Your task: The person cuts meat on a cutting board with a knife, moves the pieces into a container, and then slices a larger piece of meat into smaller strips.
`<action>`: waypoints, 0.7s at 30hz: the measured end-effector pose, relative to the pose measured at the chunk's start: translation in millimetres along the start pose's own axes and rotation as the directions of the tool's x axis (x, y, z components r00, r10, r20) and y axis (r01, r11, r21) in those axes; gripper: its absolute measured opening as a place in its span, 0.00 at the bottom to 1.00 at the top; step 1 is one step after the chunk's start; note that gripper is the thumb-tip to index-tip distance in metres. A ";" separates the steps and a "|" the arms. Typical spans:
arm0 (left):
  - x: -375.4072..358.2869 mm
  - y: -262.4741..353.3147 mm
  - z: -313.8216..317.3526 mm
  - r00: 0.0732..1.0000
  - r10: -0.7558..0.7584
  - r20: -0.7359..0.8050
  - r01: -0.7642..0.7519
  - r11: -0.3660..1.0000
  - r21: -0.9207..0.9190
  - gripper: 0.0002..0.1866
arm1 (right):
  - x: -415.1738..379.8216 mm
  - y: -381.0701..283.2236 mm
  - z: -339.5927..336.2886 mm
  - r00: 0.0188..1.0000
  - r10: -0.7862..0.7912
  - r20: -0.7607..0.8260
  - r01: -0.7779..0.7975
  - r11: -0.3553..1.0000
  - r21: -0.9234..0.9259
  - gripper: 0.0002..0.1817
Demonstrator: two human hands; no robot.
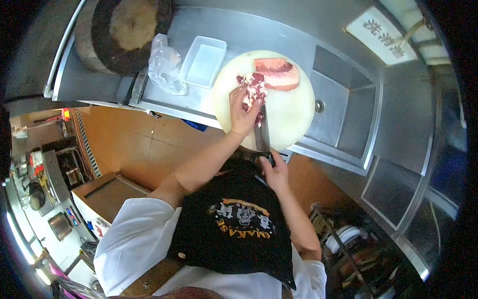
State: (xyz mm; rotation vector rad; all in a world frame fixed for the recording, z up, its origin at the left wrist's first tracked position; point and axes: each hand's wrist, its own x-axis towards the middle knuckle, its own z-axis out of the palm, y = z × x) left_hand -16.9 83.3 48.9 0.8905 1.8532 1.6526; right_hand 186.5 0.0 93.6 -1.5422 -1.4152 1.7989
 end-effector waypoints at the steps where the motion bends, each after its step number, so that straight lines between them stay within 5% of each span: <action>1: 0.1 8.7 -3.3 0.999 -0.012 -0.030 0.010 0.998 -0.056 0.35 | -3.4 -3.7 -0.9 0.999 -0.052 0.002 0.052 0.998 -0.024 0.24; 2: 1.3 8.2 -5.9 0.992 0.102 -0.069 -0.101 0.995 0.015 0.34 | -5.4 -8.7 -0.7 0.994 -0.106 0.008 0.107 0.993 -0.047 0.24; 5: 14.8 28.2 -17.7 0.990 0.064 -0.125 -0.081 0.987 -0.138 0.32 | -6.5 -45.6 5.2 0.979 -0.194 0.060 0.199 0.976 -0.094 0.24; 7: 35.5 50.5 -33.1 0.969 0.123 -0.216 -0.143 0.986 -0.082 0.31 | -1.0 -79.5 19.2 0.981 -0.177 0.081 0.185 0.977 -0.108 0.24; 9: 61.3 45.2 -47.7 0.927 0.208 -0.312 -0.214 0.977 0.015 0.30 | 26.1 -94.9 28.9 0.934 -0.323 0.154 0.354 0.897 -0.266 0.22; 11: 98.3 28.8 -59.5 0.925 0.100 -0.366 -0.079 0.994 0.071 0.27 | 54.6 -127.0 49.8 0.914 -0.345 0.215 0.399 0.858 -0.322 0.20; 13: 155.8 4.5 -75.0 0.938 -0.221 -0.267 0.232 0.973 0.008 0.26 | 86.7 -172.1 72.7 0.954 -0.166 0.249 0.245 0.911 -0.332 0.18; 15: 195.5 4.8 -85.8 0.787 -0.602 -0.132 0.503 0.752 -0.427 0.24 | 115.1 -191.0 87.4 0.978 -0.029 0.205 0.088 0.955 -0.282 0.17; 17: 218.2 -18.7 -101.0 0.783 -0.621 0.027 0.553 0.676 -0.488 0.22 | 122.8 -182.0 78.1 0.981 -0.062 0.182 0.102 0.970 -0.221 0.18; 18: 221.4 -33.4 -105.0 0.774 -0.624 0.108 0.581 0.633 -0.512 0.21 | 115.2 -177.8 66.0 0.986 -0.042 0.162 0.072 0.980 -0.185 0.18; 20: 204.4 -74.2 -103.3 0.938 -0.325 -0.117 0.312 0.942 -0.121 0.19 | 93.7 -158.5 34.2 0.992 0.029 0.127 -0.017 0.995 -0.101 0.19; 21: 188.5 -65.8 -102.1 0.985 -0.158 -0.074 0.162 0.985 0.055 0.19 | 85.8 -133.6 14.3 0.994 0.028 0.109 -0.027 1.000 -0.011 0.20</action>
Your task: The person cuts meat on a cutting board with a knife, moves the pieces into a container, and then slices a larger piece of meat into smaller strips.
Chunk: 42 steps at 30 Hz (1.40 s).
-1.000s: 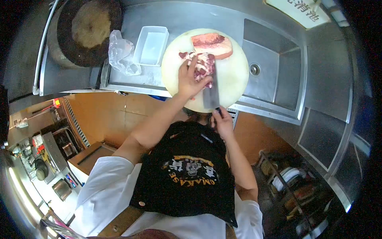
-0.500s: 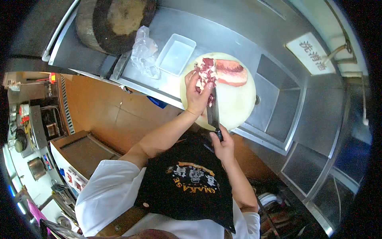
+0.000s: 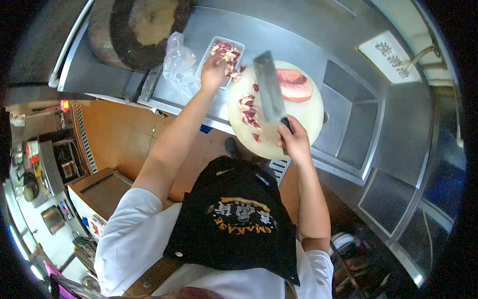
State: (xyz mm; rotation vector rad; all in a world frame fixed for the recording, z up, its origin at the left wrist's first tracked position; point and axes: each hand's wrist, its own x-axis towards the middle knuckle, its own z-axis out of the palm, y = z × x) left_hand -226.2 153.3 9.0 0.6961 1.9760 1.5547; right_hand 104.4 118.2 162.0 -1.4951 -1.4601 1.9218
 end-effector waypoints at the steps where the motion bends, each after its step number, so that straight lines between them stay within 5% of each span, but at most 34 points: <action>1: -17.3 5.9 -0.5 0.984 0.175 0.035 -0.178 0.972 0.150 0.18 | -10.8 29.5 -17.8 1.000 0.002 -0.017 0.000 0.996 0.089 0.20; 4: -54.7 10.0 29.5 0.835 0.468 0.289 -0.548 0.754 0.362 0.18 | -46.7 115.6 -61.0 0.986 0.139 -0.092 -0.110 0.958 0.265 0.19; 7: -47.1 4.2 52.4 0.718 0.411 0.562 -0.676 0.602 0.424 0.17 | -82.7 173.3 -68.4 0.959 0.262 -0.112 -0.191 0.883 0.429 0.16; 10: -69.2 20.6 47.2 0.613 0.121 0.781 -0.705 0.530 0.471 0.15 | -94.8 218.9 -64.1 0.962 0.258 -0.089 -0.172 0.826 0.537 0.12; 12: -108.7 15.9 26.7 0.644 0.220 0.733 -0.688 0.585 0.429 0.12 | -97.7 245.0 -47.5 0.964 0.249 -0.090 -0.157 0.811 0.563 0.10; 13: -126.0 6.9 14.5 0.675 0.251 0.694 -0.653 0.642 0.402 0.12 | -100.3 220.5 -34.8 0.929 0.363 -0.074 -0.279 0.817 0.505 0.09; 17: -188.0 7.8 6.0 0.788 0.475 0.391 -0.605 0.712 0.355 0.25 | -74.5 211.5 22.5 0.968 0.248 0.031 -0.225 0.811 0.540 0.11; 18: -198.4 5.0 6.6 0.806 0.431 0.406 -0.572 0.742 0.349 0.34 | -63.9 210.1 35.4 0.983 0.169 0.072 -0.181 0.829 0.528 0.12; 20: -207.2 8.8 20.0 0.845 0.460 0.273 -0.532 0.770 0.351 0.31 | -48.8 188.9 57.1 0.984 0.128 0.124 -0.172 0.861 0.479 0.15; 23: -186.7 12.8 23.7 0.858 0.503 0.105 -0.513 0.822 0.249 0.26 | -33.9 144.3 71.2 0.991 0.030 0.131 -0.082 0.906 0.415 0.18; 28: -81.0 84.2 4.0 0.744 0.668 -0.010 -0.643 0.721 0.258 0.21 | -17.7 43.5 78.9 0.981 -0.183 0.067 0.160 0.951 0.264 0.21; 29: -47.5 74.4 6.5 0.759 0.650 -0.012 -0.632 0.741 0.227 0.21 | -17.2 20.9 78.9 0.995 -0.089 0.042 0.076 0.968 0.240 0.22; 30: -20.8 57.7 8.3 0.774 0.633 -0.008 -0.620 0.761 0.194 0.21 | -8.5 18.9 77.8 0.988 -0.156 0.015 0.148 0.958 0.247 0.21; 32: 2.6 30.6 0.1 0.824 0.485 0.294 -0.565 0.663 0.492 0.23 | -7.0 9.9 68.2 0.995 -0.080 -0.060 0.092 0.964 0.248 0.14; 33: 13.4 28.6 -0.1 0.832 0.374 0.410 -0.555 0.561 0.614 0.24 | -9.5 14.4 62.4 0.991 -0.066 -0.118 0.097 0.955 0.282 0.13; 36: 6.8 71.1 -0.1 0.637 -0.074 0.767 -0.759 0.110 0.642 0.29 | -23.9 53.5 35.4 0.981 -0.015 -0.193 0.080 0.939 0.334 0.16; 40: 18.2 60.3 23.7 0.632 -0.208 0.746 -0.762 0.006 0.647 0.25 | -53.3 96.9 15.5 0.972 0.074 -0.221 0.023 0.914 0.404 0.15; 42: 25.1 49.3 25.2 0.606 -0.136 0.784 -0.794 -0.035 0.607 0.25 | -67.0 104.8 13.4 0.959 0.102 -0.265 0.021 0.905 0.424 0.14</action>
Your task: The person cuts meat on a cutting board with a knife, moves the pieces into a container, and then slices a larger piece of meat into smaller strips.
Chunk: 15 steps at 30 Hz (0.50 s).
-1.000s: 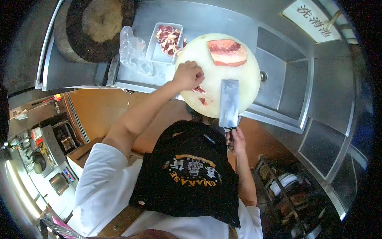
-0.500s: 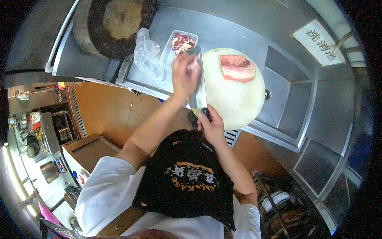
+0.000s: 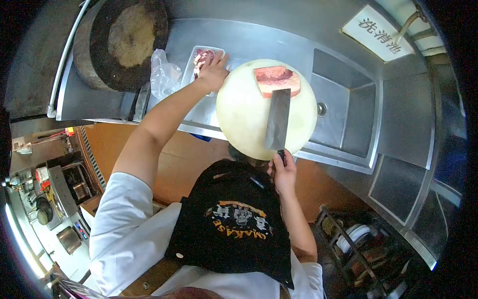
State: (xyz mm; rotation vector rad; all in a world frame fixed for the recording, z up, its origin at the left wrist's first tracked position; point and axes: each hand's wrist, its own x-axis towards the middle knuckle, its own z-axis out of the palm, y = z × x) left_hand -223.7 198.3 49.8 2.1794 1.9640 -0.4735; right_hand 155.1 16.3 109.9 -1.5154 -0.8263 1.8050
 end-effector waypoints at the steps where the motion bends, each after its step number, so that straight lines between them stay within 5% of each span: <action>1: -1.5 -3.9 -0.9 0.999 0.021 -0.037 -0.021 1.000 -0.002 0.24 | -2.4 5.8 -6.8 1.000 -0.009 -0.013 0.010 1.000 0.011 0.14; 5: 3.8 -47.7 18.1 0.937 -0.063 -0.343 -0.012 0.977 -0.211 0.19 | -14.8 -5.4 -12.2 0.997 -0.057 -0.044 0.056 0.998 -0.014 0.14; 8: -19.1 -52.0 -10.6 0.896 -0.387 -0.216 0.237 0.831 -0.503 0.23 | -13.4 -4.0 -16.7 0.995 -0.076 -0.066 0.077 0.997 0.013 0.15; 10: -10.6 -45.7 -0.4 0.834 -0.445 -0.325 0.340 0.880 -0.331 0.20 | -13.2 -4.6 -20.7 0.994 -0.093 -0.062 0.094 0.995 0.024 0.15; 15: 25.8 -32.9 -11.2 0.942 -0.222 -0.250 0.182 0.968 -0.173 0.15 | -21.7 -3.1 -29.0 0.992 -0.094 -0.090 0.096 0.995 0.027 0.16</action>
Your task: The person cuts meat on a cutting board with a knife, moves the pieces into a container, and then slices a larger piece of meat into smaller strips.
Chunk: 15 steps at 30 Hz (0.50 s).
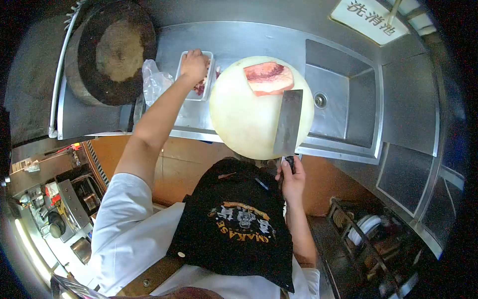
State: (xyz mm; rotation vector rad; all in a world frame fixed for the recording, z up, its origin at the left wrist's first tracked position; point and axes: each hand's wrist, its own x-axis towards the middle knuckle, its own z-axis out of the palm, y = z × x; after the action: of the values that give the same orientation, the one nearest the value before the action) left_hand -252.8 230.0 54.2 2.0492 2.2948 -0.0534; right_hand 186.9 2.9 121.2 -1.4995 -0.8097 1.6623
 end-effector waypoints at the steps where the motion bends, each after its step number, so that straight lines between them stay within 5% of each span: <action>1: 1.4 4.1 -2.3 0.999 0.050 0.011 -0.050 0.999 0.002 0.14 | -3.5 -1.9 -1.3 1.000 0.004 -0.006 -0.004 1.000 -0.008 0.16; 6: 20.8 26.0 13.3 0.862 0.460 0.214 -0.502 0.832 0.235 0.14 | -11.1 6.7 -16.5 0.999 -0.002 -0.044 0.003 1.000 0.015 0.17; 9: 37.0 34.9 24.3 0.850 0.340 0.403 -0.460 0.851 0.253 0.16 | -14.1 12.0 -23.7 0.998 -0.004 -0.065 0.005 1.000 0.018 0.17; 13: 50.3 39.0 21.2 0.762 0.403 0.507 -0.570 0.788 0.232 0.19 | -21.4 11.6 -21.6 0.994 0.010 -0.108 -0.005 0.999 0.043 0.17; 15: 54.3 34.7 21.6 0.789 0.370 0.490 -0.524 0.822 0.224 0.19 | -21.5 11.2 -21.0 0.994 -0.011 -0.106 0.016 0.999 0.047 0.17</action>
State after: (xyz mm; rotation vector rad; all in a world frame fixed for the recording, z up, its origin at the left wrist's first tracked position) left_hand -223.9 286.4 29.4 2.3933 1.5638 -0.8532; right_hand 207.4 -21.8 120.5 -1.5320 -0.7170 1.5681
